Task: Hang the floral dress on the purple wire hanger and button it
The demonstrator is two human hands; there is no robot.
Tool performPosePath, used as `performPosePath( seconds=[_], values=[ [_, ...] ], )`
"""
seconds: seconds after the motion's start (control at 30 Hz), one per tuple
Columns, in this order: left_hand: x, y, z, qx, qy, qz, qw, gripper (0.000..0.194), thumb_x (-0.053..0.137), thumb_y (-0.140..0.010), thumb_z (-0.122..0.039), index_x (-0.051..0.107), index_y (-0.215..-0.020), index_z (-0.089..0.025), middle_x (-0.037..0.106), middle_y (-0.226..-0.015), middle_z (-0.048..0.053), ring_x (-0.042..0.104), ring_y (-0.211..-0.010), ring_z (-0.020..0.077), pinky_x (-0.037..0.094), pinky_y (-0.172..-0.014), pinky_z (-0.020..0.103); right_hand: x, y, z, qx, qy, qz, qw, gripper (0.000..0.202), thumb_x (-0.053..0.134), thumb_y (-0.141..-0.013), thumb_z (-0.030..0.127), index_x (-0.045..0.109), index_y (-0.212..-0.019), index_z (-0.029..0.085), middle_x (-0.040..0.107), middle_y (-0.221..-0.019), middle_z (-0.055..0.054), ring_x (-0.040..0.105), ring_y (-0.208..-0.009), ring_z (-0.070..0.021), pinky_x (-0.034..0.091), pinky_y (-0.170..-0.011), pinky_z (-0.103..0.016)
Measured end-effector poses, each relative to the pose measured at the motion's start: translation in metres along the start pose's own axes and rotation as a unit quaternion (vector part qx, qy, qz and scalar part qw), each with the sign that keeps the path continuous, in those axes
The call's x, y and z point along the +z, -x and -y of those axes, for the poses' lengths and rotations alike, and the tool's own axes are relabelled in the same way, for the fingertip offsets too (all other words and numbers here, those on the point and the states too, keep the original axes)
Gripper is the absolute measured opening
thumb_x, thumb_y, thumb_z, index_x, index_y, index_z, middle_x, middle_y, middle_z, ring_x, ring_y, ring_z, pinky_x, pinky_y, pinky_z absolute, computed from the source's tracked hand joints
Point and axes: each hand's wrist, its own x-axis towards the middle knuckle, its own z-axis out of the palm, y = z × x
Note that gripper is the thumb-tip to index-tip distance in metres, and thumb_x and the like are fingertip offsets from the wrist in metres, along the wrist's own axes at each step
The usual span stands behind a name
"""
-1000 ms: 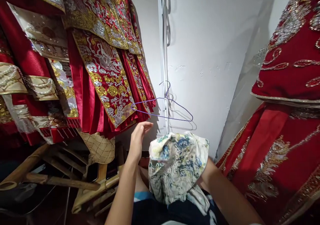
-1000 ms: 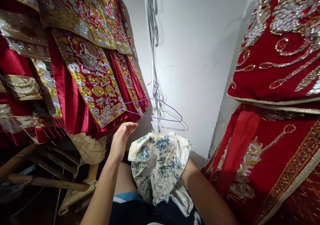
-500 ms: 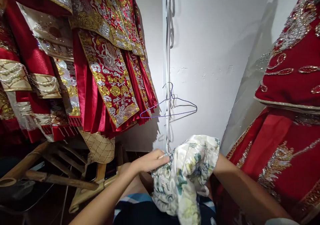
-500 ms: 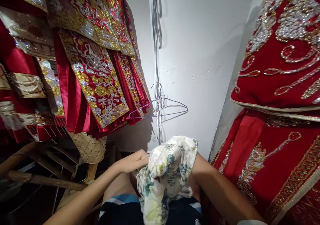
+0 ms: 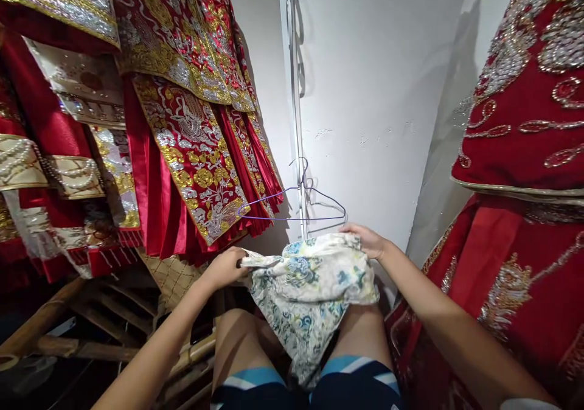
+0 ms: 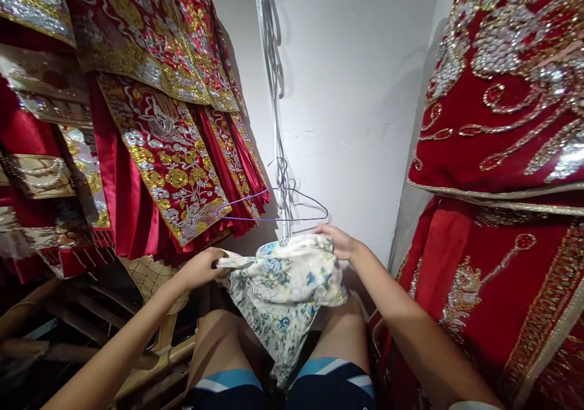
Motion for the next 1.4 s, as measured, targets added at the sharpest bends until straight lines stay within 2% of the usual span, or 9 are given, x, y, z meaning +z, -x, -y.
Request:
performPosePath(
  seconds=[0.13, 0.23, 0.37, 0.47, 0.7, 0.97, 1.1, 1.23, 1.4],
  values=[
    [-0.015, 0.003, -0.007, -0.019, -0.035, -0.039, 0.998, 0.024, 0.048, -0.082, -0.027, 0.071, -0.082, -0.020, 0.074, -0.097, 0.014, 0.066, -0.094, 0.0310, 0.047, -0.084, 0.037, -0.011, -0.010, -0.006, -0.048, 0.024, -0.074, 0.996, 0.041, 0.061, -0.075, 0.052, 0.070, -0.074, 0.013, 0.073, -0.074, -0.013, 0.069, -0.072, -0.0300, 0.054, -0.066, -0.039],
    [-0.018, 0.003, -0.017, -0.029, -0.059, -0.041, 0.997, 0.032, 0.043, -0.089, -0.032, 0.069, -0.076, -0.019, 0.074, -0.091, 0.015, 0.066, -0.091, 0.0315, 0.047, -0.083, 0.038, -0.007, -0.034, -0.009, -0.110, 0.069, -0.169, 0.977, 0.028, 0.069, -0.058, 0.035, 0.068, -0.079, 0.016, 0.073, -0.083, -0.009, 0.066, -0.083, -0.0288, 0.051, -0.078, -0.038],
    [-0.013, -0.003, -0.022, -0.030, -0.074, -0.040, 0.996, 0.033, 0.044, -0.091, -0.032, 0.072, -0.084, -0.017, 0.074, -0.102, 0.017, 0.065, -0.101, 0.0343, 0.045, -0.096, 0.045, 0.006, -0.075, -0.015, -0.144, 0.100, -0.245, 0.954, 0.035, 0.058, -0.064, 0.032, 0.068, -0.095, 0.019, 0.071, -0.107, -0.009, 0.061, -0.101, -0.0262, 0.047, -0.088, -0.037],
    [-0.009, -0.007, -0.019, -0.028, -0.071, -0.048, 0.996, 0.032, 0.044, -0.092, -0.030, 0.072, -0.098, -0.016, 0.072, -0.115, 0.017, 0.063, -0.112, 0.0334, 0.043, -0.102, 0.046, 0.014, -0.091, -0.024, -0.129, 0.120, -0.227, 0.958, 0.019, 0.055, -0.065, 0.030, 0.068, -0.076, 0.020, 0.070, -0.081, -0.004, 0.061, -0.080, -0.0227, 0.047, -0.074, -0.033],
    [-0.012, -0.020, -0.028, -0.004, 0.013, -0.120, 0.993, 0.041, 0.030, -0.097, -0.031, 0.065, -0.111, -0.013, 0.065, -0.127, 0.016, 0.055, -0.124, 0.0276, 0.038, -0.111, 0.042, -0.002, -0.066, -0.039, -0.116, 0.157, -0.259, 0.946, 0.024, 0.055, -0.069, 0.036, 0.047, -0.051, 0.022, 0.038, -0.048, 0.005, 0.037, -0.054, -0.0140, 0.030, -0.055, -0.027],
    [-0.050, -0.072, -0.078, 0.040, 0.209, -0.290, 0.933, 0.026, 0.047, -0.093, -0.034, 0.064, -0.102, -0.017, 0.069, -0.102, 0.008, 0.062, -0.094, 0.0227, 0.046, -0.087, 0.031, 0.011, -0.035, -0.032, -0.136, 0.164, -0.252, 0.944, 0.027, 0.056, -0.073, 0.039, 0.054, -0.054, 0.020, 0.048, -0.052, 0.002, 0.045, -0.057, -0.0157, 0.034, -0.054, -0.026],
    [-0.063, -0.085, -0.069, 0.039, 0.339, -0.217, 0.914, 0.021, 0.063, -0.081, -0.035, 0.067, -0.086, -0.015, 0.068, -0.086, 0.007, 0.058, -0.081, 0.0197, 0.045, -0.073, 0.028, 0.014, -0.015, -0.029, -0.167, 0.161, -0.259, 0.937, 0.031, 0.058, -0.073, 0.038, 0.072, -0.089, 0.016, 0.070, -0.081, -0.005, 0.060, -0.076, -0.0229, 0.046, -0.069, -0.030],
    [-0.066, -0.080, -0.056, 0.012, 0.410, -0.157, 0.899, 0.034, 0.066, -0.078, -0.047, 0.068, -0.083, -0.014, 0.067, -0.072, 0.006, 0.058, -0.062, 0.0169, 0.044, -0.056, 0.026, -0.013, -0.011, -0.016, -0.173, 0.174, -0.389, 0.888, 0.083, 0.067, -0.067, 0.033, 0.048, -0.144, 0.012, 0.071, -0.112, -0.016, 0.065, -0.088, -0.0272, 0.050, -0.079, -0.037],
    [-0.075, -0.078, -0.048, -0.030, 0.438, -0.115, 0.891, 0.032, 0.075, -0.071, -0.043, 0.072, -0.079, -0.012, 0.068, -0.063, 0.008, 0.059, -0.051, 0.0192, 0.046, -0.047, 0.030, -0.056, -0.021, 0.013, -0.079, 0.219, -0.319, 0.919, 0.046, 0.082, -0.055, 0.041, 0.076, -0.088, 0.009, 0.073, -0.082, -0.012, 0.067, -0.088, -0.0340, 0.052, -0.075, -0.038]
  ],
)
